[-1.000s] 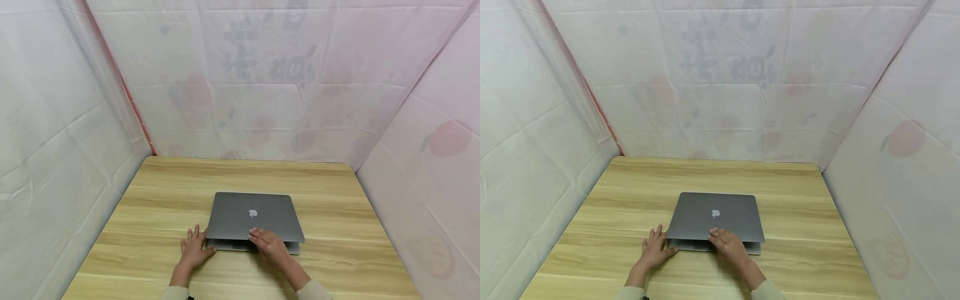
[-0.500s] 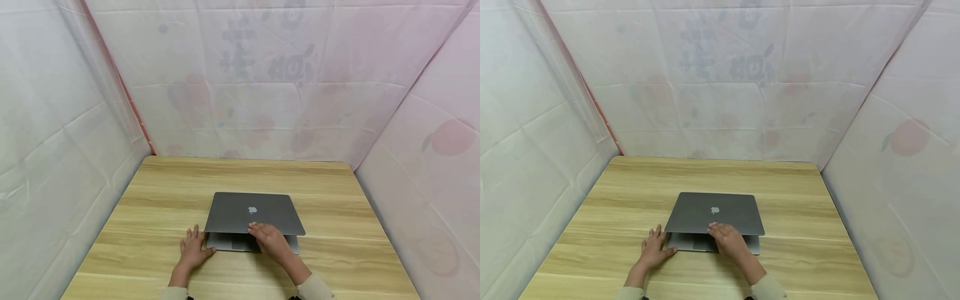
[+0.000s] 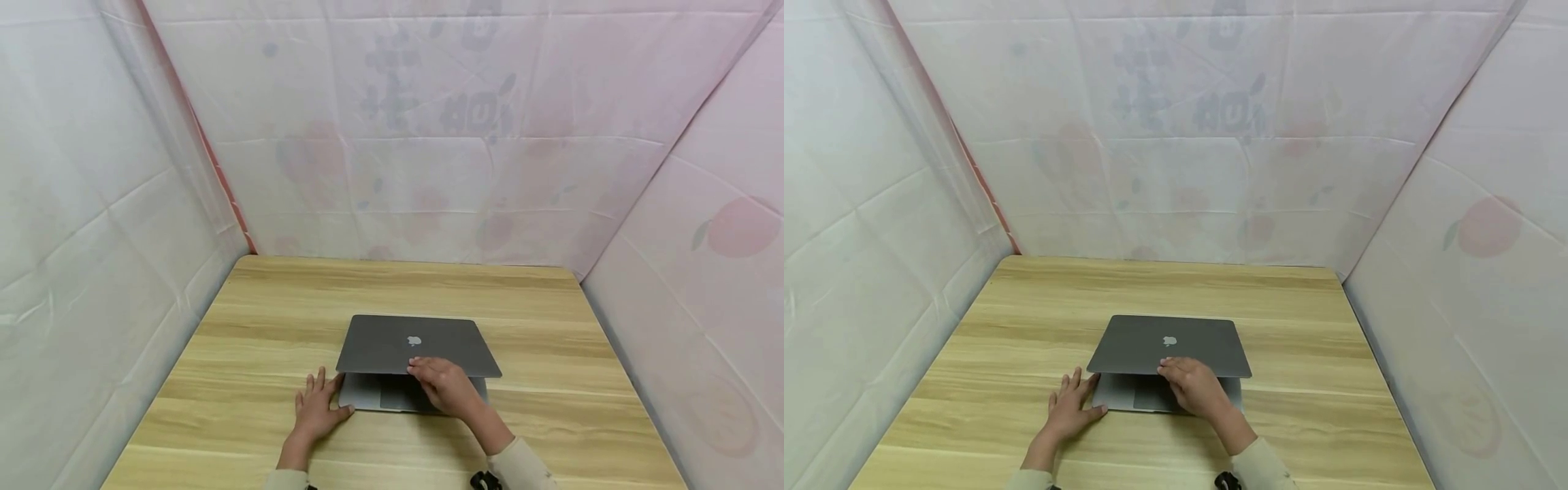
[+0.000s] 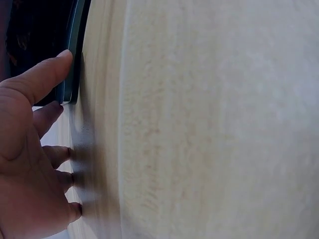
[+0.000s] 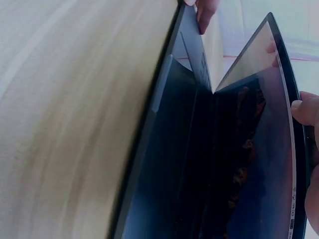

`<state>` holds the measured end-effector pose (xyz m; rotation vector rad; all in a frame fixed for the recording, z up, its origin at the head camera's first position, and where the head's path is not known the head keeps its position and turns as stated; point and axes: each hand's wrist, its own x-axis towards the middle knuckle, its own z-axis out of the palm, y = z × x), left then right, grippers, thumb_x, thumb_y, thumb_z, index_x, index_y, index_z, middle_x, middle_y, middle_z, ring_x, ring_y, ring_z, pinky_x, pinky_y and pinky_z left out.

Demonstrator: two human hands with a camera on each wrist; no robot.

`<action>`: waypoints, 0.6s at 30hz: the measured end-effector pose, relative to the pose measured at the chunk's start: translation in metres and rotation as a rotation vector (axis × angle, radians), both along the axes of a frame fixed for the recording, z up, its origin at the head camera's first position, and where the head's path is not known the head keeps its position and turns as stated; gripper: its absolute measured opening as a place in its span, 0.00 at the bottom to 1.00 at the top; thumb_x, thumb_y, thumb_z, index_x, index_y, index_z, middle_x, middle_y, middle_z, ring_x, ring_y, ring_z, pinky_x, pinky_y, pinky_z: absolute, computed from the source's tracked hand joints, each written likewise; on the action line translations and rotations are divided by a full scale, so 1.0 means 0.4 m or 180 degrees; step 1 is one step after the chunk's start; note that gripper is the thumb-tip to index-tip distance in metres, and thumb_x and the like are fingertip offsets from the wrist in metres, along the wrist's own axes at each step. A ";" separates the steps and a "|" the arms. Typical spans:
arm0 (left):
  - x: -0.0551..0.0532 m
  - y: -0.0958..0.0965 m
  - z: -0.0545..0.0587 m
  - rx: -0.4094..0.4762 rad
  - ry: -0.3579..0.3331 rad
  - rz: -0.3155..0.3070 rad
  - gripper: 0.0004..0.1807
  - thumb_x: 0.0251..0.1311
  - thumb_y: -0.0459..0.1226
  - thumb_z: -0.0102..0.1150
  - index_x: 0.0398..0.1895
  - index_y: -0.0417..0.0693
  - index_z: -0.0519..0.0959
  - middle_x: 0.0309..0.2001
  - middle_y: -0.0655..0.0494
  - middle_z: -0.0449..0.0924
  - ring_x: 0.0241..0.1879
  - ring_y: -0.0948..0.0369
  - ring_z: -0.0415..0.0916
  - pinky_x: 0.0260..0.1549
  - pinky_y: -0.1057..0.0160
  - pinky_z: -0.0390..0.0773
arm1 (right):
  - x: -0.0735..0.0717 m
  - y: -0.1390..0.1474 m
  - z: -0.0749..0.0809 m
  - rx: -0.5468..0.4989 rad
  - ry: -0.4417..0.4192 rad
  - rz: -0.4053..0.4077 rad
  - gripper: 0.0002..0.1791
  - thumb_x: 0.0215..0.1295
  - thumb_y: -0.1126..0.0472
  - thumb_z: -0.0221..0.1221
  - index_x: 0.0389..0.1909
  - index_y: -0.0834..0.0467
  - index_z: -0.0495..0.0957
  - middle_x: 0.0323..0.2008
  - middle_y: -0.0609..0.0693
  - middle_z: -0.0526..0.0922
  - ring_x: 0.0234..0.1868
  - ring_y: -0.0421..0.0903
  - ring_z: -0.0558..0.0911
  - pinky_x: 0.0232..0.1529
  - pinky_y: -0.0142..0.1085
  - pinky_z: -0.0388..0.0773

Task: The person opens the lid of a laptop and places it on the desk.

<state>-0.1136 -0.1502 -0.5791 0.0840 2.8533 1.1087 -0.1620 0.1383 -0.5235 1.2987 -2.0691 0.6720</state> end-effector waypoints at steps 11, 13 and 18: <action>-0.003 -0.002 0.003 -0.0001 0.0035 -0.0021 0.38 0.46 0.47 0.68 0.62 0.44 0.70 0.67 0.31 0.48 0.65 0.31 0.38 0.54 0.28 0.36 | -0.024 -0.012 0.045 0.0101 0.0065 -0.0216 0.23 0.73 0.61 0.38 0.37 0.65 0.82 0.37 0.55 0.83 0.39 0.49 0.82 0.38 0.39 0.79; -0.003 -0.003 0.003 -0.0018 0.0028 -0.0028 0.38 0.46 0.47 0.68 0.62 0.44 0.70 0.67 0.31 0.48 0.65 0.31 0.38 0.54 0.28 0.37 | -0.027 -0.016 0.052 0.0102 0.0112 -0.0256 0.23 0.73 0.61 0.36 0.37 0.65 0.81 0.36 0.56 0.83 0.39 0.50 0.82 0.37 0.39 0.79; -0.002 -0.007 -0.002 -0.0009 0.0018 -0.0034 0.38 0.46 0.47 0.68 0.62 0.44 0.70 0.68 0.31 0.48 0.65 0.31 0.38 0.53 0.28 0.36 | -0.036 -0.022 0.068 0.0067 0.0138 -0.0251 0.24 0.73 0.62 0.35 0.38 0.66 0.81 0.35 0.57 0.83 0.37 0.51 0.82 0.34 0.39 0.80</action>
